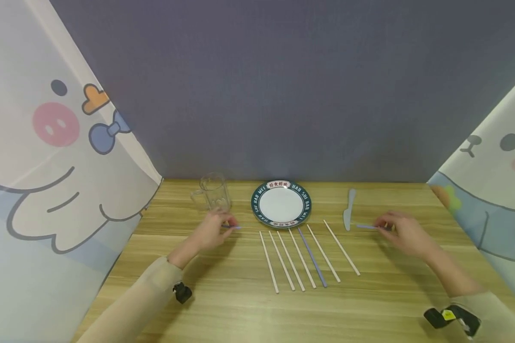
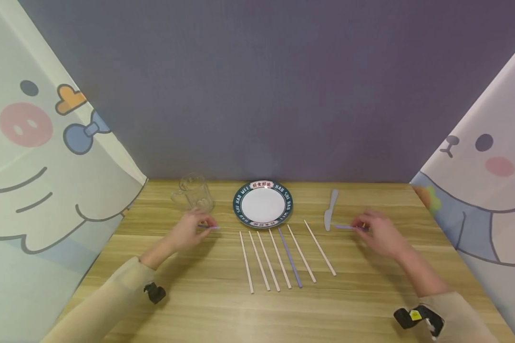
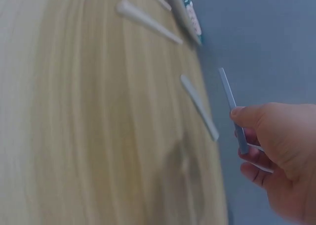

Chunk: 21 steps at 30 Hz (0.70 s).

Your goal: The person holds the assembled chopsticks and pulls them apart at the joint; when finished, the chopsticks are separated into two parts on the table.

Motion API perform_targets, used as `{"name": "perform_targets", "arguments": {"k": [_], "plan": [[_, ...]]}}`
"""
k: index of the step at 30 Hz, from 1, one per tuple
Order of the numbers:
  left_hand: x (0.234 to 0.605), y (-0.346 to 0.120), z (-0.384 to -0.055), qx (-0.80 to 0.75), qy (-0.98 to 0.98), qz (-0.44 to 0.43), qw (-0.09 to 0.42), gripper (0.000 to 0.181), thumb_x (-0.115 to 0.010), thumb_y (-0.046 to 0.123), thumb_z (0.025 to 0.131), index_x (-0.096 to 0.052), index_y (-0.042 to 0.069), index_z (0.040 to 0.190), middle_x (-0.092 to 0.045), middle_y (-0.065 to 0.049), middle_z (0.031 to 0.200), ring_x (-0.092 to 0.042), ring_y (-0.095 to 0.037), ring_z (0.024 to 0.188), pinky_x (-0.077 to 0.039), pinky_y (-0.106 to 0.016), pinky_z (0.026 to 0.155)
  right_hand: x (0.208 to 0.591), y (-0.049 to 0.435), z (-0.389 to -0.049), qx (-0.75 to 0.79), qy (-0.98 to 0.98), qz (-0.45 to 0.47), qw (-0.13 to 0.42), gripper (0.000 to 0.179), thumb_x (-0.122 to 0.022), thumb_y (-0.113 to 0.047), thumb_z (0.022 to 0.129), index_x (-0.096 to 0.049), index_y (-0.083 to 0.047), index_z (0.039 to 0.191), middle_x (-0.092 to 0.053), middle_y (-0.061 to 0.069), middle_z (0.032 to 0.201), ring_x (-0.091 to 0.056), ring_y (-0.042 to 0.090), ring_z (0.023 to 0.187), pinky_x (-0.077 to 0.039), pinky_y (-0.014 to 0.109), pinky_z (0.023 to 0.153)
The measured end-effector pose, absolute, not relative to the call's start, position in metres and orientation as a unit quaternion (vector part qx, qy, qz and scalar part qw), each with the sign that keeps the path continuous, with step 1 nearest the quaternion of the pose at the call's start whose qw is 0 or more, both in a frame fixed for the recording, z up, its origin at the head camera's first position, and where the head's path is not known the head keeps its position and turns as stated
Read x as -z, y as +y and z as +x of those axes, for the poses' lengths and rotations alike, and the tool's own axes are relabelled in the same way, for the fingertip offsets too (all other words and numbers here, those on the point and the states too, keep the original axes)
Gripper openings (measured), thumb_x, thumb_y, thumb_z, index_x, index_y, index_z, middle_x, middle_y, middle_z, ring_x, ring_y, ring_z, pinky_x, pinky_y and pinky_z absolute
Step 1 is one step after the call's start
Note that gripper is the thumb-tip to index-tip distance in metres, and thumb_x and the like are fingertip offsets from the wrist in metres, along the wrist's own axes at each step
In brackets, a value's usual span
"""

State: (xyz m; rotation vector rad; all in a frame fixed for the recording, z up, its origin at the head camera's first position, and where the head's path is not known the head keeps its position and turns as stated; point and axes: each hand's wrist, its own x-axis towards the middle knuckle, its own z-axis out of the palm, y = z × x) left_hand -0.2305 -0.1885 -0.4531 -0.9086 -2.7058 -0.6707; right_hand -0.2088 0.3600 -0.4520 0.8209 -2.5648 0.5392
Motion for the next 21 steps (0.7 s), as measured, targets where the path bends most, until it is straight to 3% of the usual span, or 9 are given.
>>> {"name": "perform_targets", "arguments": {"k": [2, 6, 21], "plan": [[0.456, -0.189, -0.232, 0.227, -0.919, -0.307, 0.096, 0.007, -0.082, 0.009, 0.091, -0.077, 0.013, 0.093, -0.077, 0.001, 0.093, -0.067, -0.019, 0.093, -0.057, -0.049, 0.097, 0.458, 0.363, -0.210, -0.197, -0.915, 0.293, 0.196, 0.029, -0.088, 0.008, 0.074, -0.076, -0.013, 0.091, -0.067, -0.008, 0.087, -0.056, -0.002, 0.074, -0.049, 0.024, 0.058], [0.463, -0.191, -0.233, 0.227, -0.923, -0.302, 0.071, 0.006, -0.082, 0.010, 0.091, -0.077, 0.014, 0.093, -0.077, 0.002, 0.095, -0.064, -0.018, 0.093, -0.057, -0.040, 0.087, 0.472, 0.367, -0.212, -0.199, -0.919, 0.283, 0.191, 0.026, -0.088, 0.005, 0.075, -0.076, -0.013, 0.090, -0.065, -0.007, 0.087, -0.056, -0.003, 0.075, -0.051, 0.023, 0.059], [0.483, -0.195, -0.237, 0.217, -0.927, -0.302, 0.046, 0.006, -0.079, 0.019, 0.096, -0.078, 0.013, 0.095, -0.077, 0.005, 0.096, -0.065, -0.013, 0.093, -0.057, -0.035, 0.088, 0.496, 0.372, -0.209, -0.184, -0.934, 0.257, 0.169, 0.025, -0.089, -0.002, 0.080, -0.075, -0.021, 0.089, -0.069, -0.009, 0.090, -0.060, 0.002, 0.080, -0.054, 0.028, 0.066]]}}
